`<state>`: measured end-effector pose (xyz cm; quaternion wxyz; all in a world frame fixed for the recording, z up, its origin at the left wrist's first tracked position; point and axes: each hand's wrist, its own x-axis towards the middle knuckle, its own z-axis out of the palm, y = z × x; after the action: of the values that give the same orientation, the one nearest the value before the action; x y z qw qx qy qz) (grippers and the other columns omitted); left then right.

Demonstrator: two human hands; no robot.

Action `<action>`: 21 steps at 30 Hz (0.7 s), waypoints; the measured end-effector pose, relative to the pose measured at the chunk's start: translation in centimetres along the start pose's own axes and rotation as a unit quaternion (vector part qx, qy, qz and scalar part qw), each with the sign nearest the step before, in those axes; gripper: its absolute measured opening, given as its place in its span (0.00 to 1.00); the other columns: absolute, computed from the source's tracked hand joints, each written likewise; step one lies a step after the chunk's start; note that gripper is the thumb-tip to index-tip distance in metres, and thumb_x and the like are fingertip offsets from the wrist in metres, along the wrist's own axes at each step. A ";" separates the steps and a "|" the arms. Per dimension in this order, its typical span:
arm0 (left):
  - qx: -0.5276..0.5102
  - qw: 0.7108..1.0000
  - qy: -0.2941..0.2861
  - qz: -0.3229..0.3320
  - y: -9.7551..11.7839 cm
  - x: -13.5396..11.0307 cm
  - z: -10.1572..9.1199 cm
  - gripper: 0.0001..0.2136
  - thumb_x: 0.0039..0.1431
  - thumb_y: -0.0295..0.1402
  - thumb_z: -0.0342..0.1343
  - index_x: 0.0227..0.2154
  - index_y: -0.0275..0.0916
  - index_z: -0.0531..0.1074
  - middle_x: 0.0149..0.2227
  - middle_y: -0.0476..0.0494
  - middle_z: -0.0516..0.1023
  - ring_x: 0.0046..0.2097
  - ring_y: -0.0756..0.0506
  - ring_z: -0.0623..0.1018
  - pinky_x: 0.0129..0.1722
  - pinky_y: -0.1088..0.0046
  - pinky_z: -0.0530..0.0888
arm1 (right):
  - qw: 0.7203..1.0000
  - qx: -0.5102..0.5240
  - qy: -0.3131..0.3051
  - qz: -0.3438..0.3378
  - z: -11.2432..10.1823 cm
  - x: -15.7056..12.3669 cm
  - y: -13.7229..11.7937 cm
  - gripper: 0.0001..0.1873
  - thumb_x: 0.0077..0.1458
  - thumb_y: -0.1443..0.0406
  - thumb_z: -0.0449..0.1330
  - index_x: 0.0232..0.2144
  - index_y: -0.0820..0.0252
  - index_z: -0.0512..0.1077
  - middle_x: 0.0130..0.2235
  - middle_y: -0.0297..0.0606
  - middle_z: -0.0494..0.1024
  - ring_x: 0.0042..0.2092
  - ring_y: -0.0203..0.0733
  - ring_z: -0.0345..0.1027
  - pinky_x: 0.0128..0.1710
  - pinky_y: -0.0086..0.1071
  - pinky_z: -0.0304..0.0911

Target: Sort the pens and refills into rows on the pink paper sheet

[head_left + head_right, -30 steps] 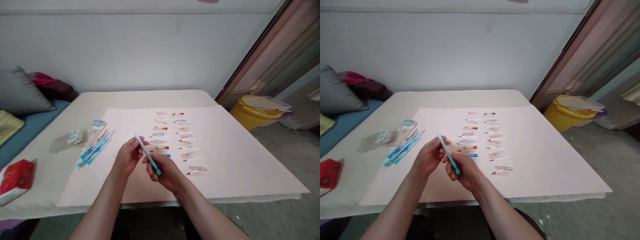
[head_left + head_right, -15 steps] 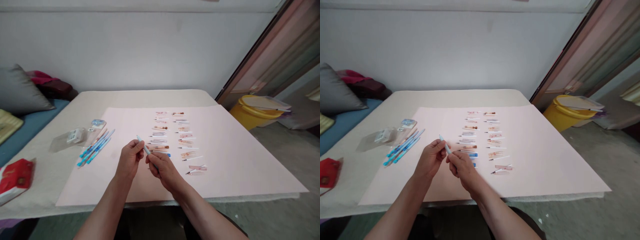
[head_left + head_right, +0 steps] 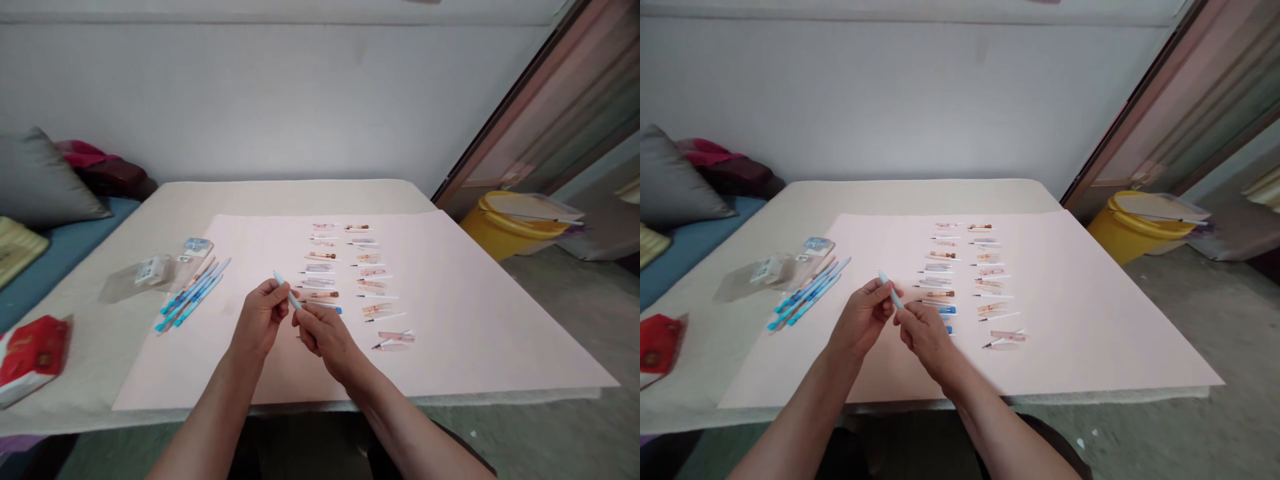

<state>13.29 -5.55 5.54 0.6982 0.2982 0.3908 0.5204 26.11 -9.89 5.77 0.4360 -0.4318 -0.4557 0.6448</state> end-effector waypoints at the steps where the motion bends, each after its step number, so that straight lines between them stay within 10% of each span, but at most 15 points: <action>1: 0.001 1.000 0.005 0.004 -0.1 0.0 0.0 0.07 0.47 0.30 0.62 0.23 0.33 0.69 0.25 0.45 0.74 0.21 0.57 0.64 0.20 0.81 0.61 | 1.000 -0.012 0.002 0.004 0.0 0.0 0.0 0.11 0.55 0.63 0.51 0.24 0.61 0.66 0.13 0.24 0.59 0.16 0.27 0.47 0.17 0.25 0.43; 9: -0.006 0.997 -0.069 -0.044 0.6 -0.3 -0.1 0.14 0.50 0.31 0.59 0.40 0.33 0.72 0.36 0.38 0.76 0.26 0.54 0.68 0.26 0.77 0.67 | 0.998 0.060 0.004 0.004 -0.1 0.0 -0.2 0.10 0.55 0.63 0.50 0.24 0.61 0.64 0.12 0.23 0.55 0.16 0.27 0.41 0.16 0.26 0.37; 16: -0.001 1.000 -0.015 -0.007 0.0 0.0 -0.4 0.06 0.47 0.28 0.62 0.24 0.33 0.71 0.21 0.50 0.69 0.21 0.56 0.64 0.21 0.81 0.62 | 0.999 -0.028 0.011 0.015 -0.2 0.0 -0.3 0.10 0.55 0.63 0.51 0.23 0.60 0.64 0.13 0.24 0.58 0.17 0.28 0.46 0.18 0.25 0.43; 21: -0.007 0.998 -0.049 -0.036 0.5 -0.1 -0.1 0.11 0.50 0.30 0.60 0.37 0.33 0.73 0.33 0.41 0.76 0.25 0.55 0.68 0.25 0.79 0.66 | 1.000 0.023 0.009 0.008 -0.2 0.0 -0.3 0.10 0.55 0.63 0.50 0.24 0.60 0.64 0.12 0.23 0.56 0.16 0.28 0.42 0.17 0.26 0.39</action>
<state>12.97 -5.56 5.91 0.7367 0.3045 0.3630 0.4825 26.35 -9.74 6.00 0.4448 -0.4314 -0.4331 0.6546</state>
